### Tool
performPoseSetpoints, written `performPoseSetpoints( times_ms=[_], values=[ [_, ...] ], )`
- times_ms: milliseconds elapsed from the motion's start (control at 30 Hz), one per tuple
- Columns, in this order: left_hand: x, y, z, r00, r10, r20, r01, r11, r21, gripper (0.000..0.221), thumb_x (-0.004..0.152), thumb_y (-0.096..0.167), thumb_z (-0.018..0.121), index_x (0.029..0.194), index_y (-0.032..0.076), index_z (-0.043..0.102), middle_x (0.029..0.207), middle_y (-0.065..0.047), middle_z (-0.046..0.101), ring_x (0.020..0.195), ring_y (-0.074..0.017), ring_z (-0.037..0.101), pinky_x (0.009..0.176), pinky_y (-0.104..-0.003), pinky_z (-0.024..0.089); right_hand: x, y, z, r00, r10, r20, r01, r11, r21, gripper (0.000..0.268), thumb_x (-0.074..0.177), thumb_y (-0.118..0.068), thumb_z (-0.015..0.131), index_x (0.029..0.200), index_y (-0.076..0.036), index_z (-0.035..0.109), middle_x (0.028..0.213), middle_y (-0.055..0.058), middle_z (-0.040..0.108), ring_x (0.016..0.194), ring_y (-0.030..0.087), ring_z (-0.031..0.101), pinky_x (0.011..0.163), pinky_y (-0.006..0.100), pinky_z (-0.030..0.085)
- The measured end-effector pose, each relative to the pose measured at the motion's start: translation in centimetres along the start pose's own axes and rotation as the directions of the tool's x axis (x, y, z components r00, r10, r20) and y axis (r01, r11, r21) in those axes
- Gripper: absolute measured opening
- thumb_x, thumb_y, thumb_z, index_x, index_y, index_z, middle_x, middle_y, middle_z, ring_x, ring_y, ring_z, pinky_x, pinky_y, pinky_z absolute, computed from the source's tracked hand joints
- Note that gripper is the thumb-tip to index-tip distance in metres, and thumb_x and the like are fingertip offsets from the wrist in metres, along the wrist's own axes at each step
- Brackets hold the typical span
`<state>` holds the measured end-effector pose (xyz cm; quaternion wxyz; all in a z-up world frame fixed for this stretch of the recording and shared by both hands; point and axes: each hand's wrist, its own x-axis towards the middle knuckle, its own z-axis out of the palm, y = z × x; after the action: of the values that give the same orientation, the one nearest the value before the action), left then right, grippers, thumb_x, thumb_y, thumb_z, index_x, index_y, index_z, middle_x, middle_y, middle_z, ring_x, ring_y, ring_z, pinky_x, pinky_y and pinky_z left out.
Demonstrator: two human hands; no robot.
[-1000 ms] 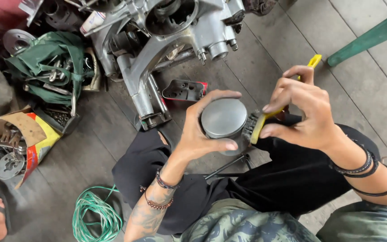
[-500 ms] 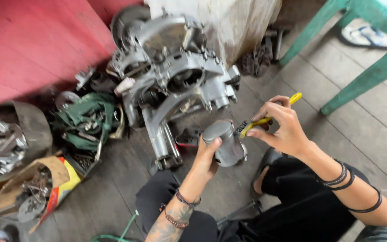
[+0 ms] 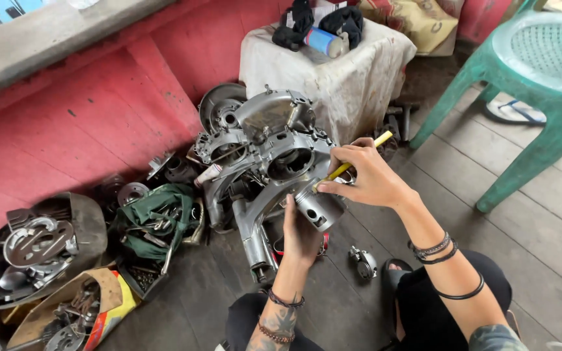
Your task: The person sits on the floor and scrubs a metal piston with a yellow-handled brush. They rotate the piston to clean different sides and surfaces, including the top and skirt, while surrounded by engine parts and tools.
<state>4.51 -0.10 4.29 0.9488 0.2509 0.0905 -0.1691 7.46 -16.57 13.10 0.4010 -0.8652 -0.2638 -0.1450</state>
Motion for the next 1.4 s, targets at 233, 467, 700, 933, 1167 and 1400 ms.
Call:
performPoseSetpoints(
  times_ms=[233,467,700,933,1167,1400],
  values=[
    [0.6,-0.7,-3.5,0.965,0.182,0.190,-0.199,0.977,0.077,0.060,0.100,0.047,0.055,0.137,0.000,0.051,0.131,-0.024,0.061,0.122,-0.0349,0.061,0.104,-0.054,0.049,-3.5,5.5,1.8,0.982,-0.144,-0.119,0.136,0.988,-0.073,0.049,0.080,-0.063,0.083,0.086,-0.018,0.065,0.067,-0.005,0.057,0.065,0.013,0.060,0.101,0.033,0.036],
    [-0.2,-2.1,-3.9,0.937,0.161,0.310,-0.238,0.944,0.229,0.083,0.095,0.055,0.063,0.152,0.001,0.035,0.140,-0.021,0.053,0.131,-0.0259,0.052,0.108,-0.048,0.045,-7.7,5.9,0.9,0.964,-0.158,-0.213,0.149,0.987,-0.056,0.052,0.076,-0.065,0.083,0.081,-0.017,0.063,0.063,-0.004,0.054,0.058,0.013,0.055,0.104,0.038,0.035],
    [-0.1,-1.7,-5.1,0.894,0.231,0.384,-0.403,0.788,0.465,0.075,0.097,0.047,0.063,0.153,0.004,0.038,0.148,-0.019,0.050,0.137,-0.0239,0.047,0.113,-0.043,0.041,-8.5,5.5,1.7,0.965,-0.181,-0.188,0.159,0.979,-0.124,0.053,0.072,-0.064,0.086,0.079,-0.017,0.064,0.070,0.000,0.058,0.066,0.021,0.060,0.098,0.043,0.038],
    [-1.0,-2.0,-4.4,0.902,0.205,0.379,-0.376,0.804,0.461,0.087,0.091,0.055,0.068,0.153,0.003,0.036,0.148,-0.020,0.049,0.136,-0.0250,0.046,0.113,-0.045,0.041,-9.2,3.3,1.7,0.964,-0.177,-0.197,0.168,0.984,-0.063,0.053,0.074,-0.066,0.084,0.074,-0.018,0.061,0.059,-0.006,0.051,0.058,0.016,0.054,0.097,0.042,0.035],
    [-0.8,-1.7,-4.1,0.878,0.261,0.401,-0.443,0.758,0.478,0.083,0.094,0.046,0.069,0.153,0.000,0.033,0.151,-0.023,0.045,0.139,-0.0273,0.043,0.116,-0.046,0.037,-9.6,3.6,2.7,0.960,-0.211,-0.182,0.194,0.975,-0.109,0.055,0.070,-0.067,0.086,0.076,-0.018,0.063,0.064,-0.003,0.054,0.061,0.018,0.058,0.097,0.043,0.037],
    [-0.8,-2.1,-4.4,0.871,0.271,0.409,-0.447,0.782,0.435,0.079,0.096,0.050,0.064,0.151,0.001,0.038,0.149,-0.021,0.048,0.137,-0.0248,0.047,0.115,-0.043,0.039,-10.4,3.5,2.8,0.959,-0.199,-0.201,0.178,0.977,-0.119,0.055,0.070,-0.067,0.085,0.078,-0.017,0.063,0.067,-0.002,0.055,0.061,0.019,0.057,0.099,0.045,0.037]
  ],
)
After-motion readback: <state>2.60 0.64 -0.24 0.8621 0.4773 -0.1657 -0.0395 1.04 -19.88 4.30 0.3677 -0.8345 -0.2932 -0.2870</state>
